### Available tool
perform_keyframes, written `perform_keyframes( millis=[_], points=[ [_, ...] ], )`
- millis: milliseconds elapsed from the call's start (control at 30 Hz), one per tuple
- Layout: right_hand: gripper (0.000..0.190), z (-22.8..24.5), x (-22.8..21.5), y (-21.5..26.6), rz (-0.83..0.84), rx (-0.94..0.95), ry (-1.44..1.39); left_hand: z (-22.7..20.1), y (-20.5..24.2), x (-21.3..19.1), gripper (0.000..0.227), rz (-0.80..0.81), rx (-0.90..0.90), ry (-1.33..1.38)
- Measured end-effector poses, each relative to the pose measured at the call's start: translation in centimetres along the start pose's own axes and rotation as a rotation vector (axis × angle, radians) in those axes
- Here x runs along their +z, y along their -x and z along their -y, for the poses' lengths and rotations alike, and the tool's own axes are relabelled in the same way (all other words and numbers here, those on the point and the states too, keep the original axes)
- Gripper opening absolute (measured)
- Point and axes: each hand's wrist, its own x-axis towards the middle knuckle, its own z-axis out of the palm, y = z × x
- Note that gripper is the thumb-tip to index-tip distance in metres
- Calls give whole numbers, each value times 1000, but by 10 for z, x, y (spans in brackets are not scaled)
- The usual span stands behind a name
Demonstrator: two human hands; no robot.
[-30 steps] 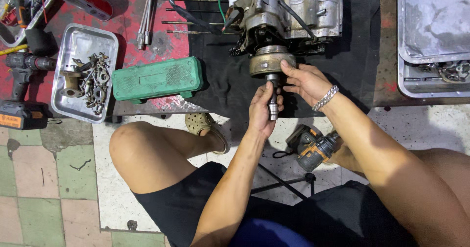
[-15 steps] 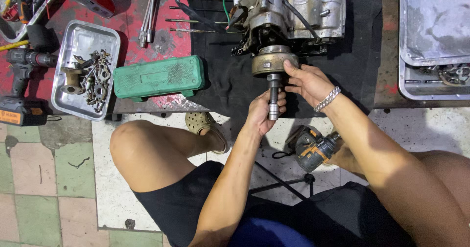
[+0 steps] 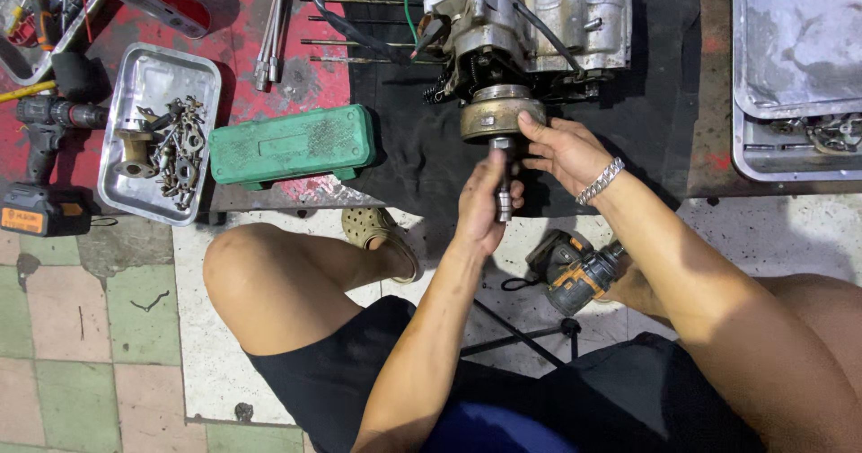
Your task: The person uses a power drill and a socket wrench to remove a bolt and a circular metal component from a mechanical assembly. They then use a hammer to tap a socket and later use a wrench to tighten a bolt on the assembly.
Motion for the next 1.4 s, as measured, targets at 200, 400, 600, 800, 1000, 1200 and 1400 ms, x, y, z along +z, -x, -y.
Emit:
perform_keyframes(
  millis=[200,400,600,800,1000,1200,1400],
  points=[
    [47,-1,-1,0,13,-5,-17,1,-3,-12,42,181,-55,127],
    [48,-1,0,-1,-26,1,6,8,-4,-8,28,-2,14,-13],
    [51,-2,0,0,-18,4,26,-1,-4,-12,38,254,-121,233],
    [48,2,2,0,-18,10,-2,4,-1,-3,30,67,-28,64],
    [46,3,2,1,-6,6,10,0,-2,-5,39,147,-66,90],
    [45,-1,-1,0,-9,-3,-7,11,-1,-10,34,118,-46,101],
    [49,-2,-1,-2,-27,5,15,3,10,-10,51,263,-95,103]
  ],
)
